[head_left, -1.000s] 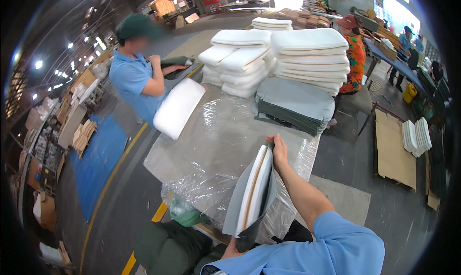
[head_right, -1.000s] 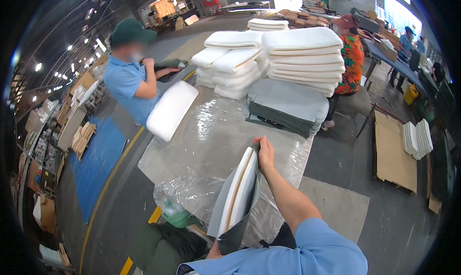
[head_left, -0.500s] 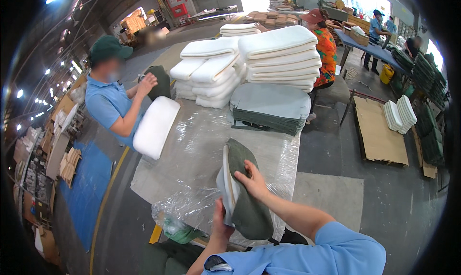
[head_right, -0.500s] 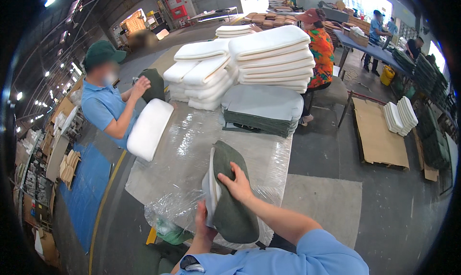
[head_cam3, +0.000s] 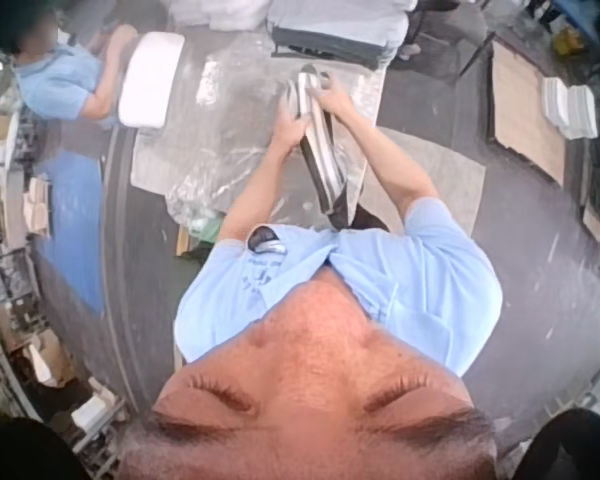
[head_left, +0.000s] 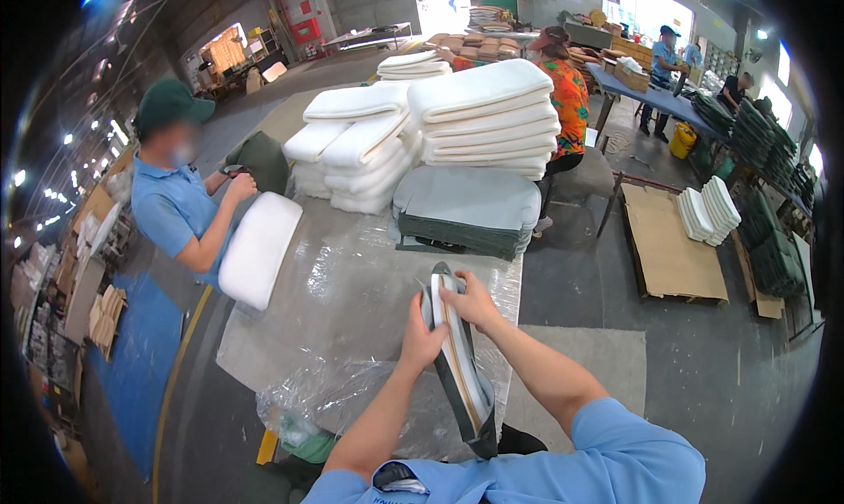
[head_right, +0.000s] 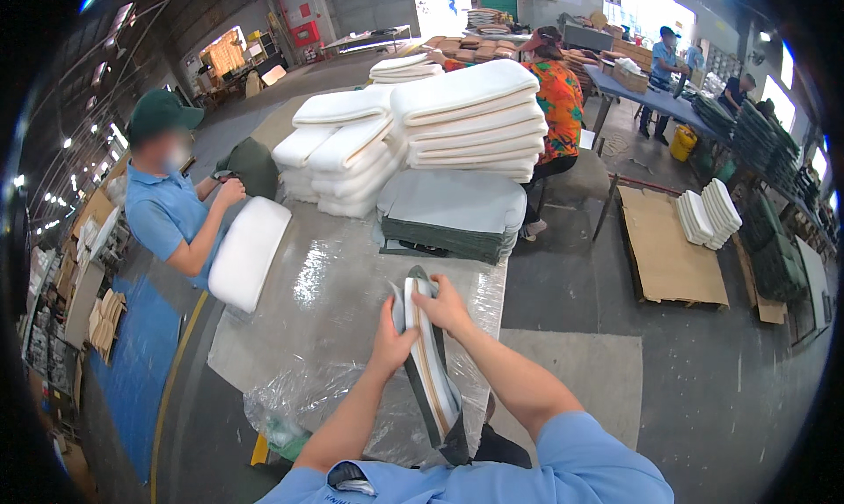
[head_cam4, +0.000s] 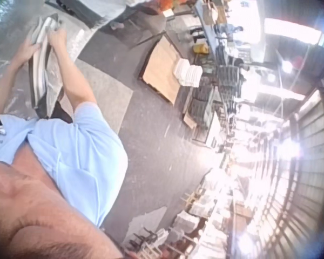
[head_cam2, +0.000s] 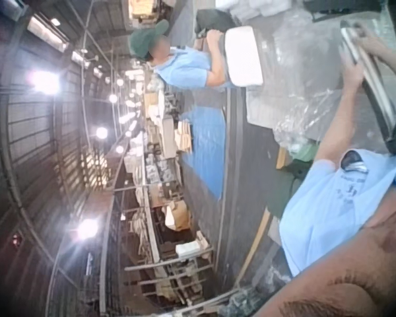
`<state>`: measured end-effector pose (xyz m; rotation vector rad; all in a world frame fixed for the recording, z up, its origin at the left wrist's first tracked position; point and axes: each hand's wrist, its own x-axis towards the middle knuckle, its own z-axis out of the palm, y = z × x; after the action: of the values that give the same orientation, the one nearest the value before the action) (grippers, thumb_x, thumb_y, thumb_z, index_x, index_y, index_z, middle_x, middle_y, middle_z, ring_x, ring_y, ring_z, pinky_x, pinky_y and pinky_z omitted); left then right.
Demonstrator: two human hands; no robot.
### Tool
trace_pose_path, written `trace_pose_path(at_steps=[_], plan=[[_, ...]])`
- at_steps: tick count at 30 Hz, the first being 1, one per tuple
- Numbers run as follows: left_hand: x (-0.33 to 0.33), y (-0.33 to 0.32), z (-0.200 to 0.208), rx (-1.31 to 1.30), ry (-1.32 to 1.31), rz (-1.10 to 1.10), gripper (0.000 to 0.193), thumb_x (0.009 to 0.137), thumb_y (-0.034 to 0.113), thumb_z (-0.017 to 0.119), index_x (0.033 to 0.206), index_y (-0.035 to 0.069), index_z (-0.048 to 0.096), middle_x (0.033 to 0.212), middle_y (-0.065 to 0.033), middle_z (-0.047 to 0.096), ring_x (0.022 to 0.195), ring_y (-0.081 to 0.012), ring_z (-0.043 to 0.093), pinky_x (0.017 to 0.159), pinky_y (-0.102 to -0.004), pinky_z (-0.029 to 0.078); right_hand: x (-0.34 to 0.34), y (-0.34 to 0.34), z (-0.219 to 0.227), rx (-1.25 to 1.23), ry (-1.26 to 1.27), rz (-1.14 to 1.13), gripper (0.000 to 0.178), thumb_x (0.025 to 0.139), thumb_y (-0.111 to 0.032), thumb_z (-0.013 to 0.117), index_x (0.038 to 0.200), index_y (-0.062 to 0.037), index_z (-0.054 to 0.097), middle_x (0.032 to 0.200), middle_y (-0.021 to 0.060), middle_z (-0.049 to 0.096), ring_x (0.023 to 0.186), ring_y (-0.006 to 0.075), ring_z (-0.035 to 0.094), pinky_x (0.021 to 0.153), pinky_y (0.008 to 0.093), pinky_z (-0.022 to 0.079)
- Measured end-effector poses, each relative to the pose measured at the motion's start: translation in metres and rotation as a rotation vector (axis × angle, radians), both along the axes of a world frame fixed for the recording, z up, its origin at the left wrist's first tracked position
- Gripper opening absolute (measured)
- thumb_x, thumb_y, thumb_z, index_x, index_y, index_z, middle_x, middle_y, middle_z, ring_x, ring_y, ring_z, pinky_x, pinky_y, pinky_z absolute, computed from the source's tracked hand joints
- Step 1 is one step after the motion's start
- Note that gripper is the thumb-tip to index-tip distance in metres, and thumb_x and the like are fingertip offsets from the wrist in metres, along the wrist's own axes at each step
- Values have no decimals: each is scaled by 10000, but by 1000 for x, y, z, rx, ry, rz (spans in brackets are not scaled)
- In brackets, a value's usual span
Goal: The person inserts white foam pads into green fabric covers, pulls the covers over the foam, and stacks the finished cushions on a pallet. The person repeats this process for multiple cushions in a factory setting.
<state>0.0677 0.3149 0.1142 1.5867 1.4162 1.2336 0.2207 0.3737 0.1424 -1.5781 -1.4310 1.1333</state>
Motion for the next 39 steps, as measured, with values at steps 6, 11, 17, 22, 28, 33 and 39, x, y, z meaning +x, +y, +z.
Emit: trace_pose_path(at_steps=[6, 11, 17, 22, 28, 33, 39], plan=[[0, 76, 1, -80, 95, 101, 581, 941, 131, 656, 1500, 28, 533, 1428, -241, 625, 1347, -386, 592, 1124, -446, 467, -7, 21, -28, -16, -65, -69, 399, 998, -368, 657, 1110, 12, 707, 1009, 225, 749, 927, 331, 719, 837, 452, 533], [0, 91, 3, -39, 173, 163, 358, 952, 178, 666, 1298, 136, 747, 1274, -198, 693, 1182, -384, 672, 1028, -451, 528, -13, 24, -39, -1, -51, -93, 469, 1028, -415, 573, 1194, 7, 691, 1096, 245, 750, 1047, 418, 718, 907, 489, 528], [7, 96, 9, -32, 160, 95, 219, 943, 210, 712, 1129, 185, 824, 1124, -168, 694, 1086, -359, 676, 977, -435, 541, 11, 34, -34, -100, 82, 14, 376, 1044, -357, 627, 1002, 5, 721, 814, 66, 662, 724, 157, 603, 676, 390, 518], [6, 108, 3, -58, 141, 127, 212, 949, 219, 725, 1109, 98, 796, 1122, -171, 682, 1113, -335, 655, 974, -430, 522, 17, 56, 7, -209, -76, 296, 449, 1002, -414, 676, 932, 27, 718, 749, 114, 664, 584, 189, 635, 521, 373, 507], [23, 117, -4, -389, -385, -70, 204, 1037, 234, 665, 1096, 51, 733, 1105, -58, 668, 1084, -145, 603, 929, -350, 505, 38, 71, 4, 85, -448, 597, 585, 1054, -498, 540, 1006, 52, 735, 822, 215, 746, 783, 397, 752, 747, 495, 590], [17, 120, -33, -199, -496, -41, 187, 1065, 195, 610, 1028, 25, 678, 1291, -110, 633, 1157, -170, 577, 1026, -344, 454, 29, 55, 9, 195, -561, 665, 535, 1082, -444, 481, 1014, 11, 754, 978, 262, 753, 951, 468, 721, 877, 541, 558], [29, 111, -40, -16, -248, -7, 200, 1061, 157, 558, 940, 26, 648, 1338, -163, 598, 1280, -259, 520, 1118, -399, 391, 42, 47, 11, 218, -533, 710, 435, 1072, -376, 527, 945, -26, 754, 945, 259, 739, 911, 469, 707, 844, 541, 548]])
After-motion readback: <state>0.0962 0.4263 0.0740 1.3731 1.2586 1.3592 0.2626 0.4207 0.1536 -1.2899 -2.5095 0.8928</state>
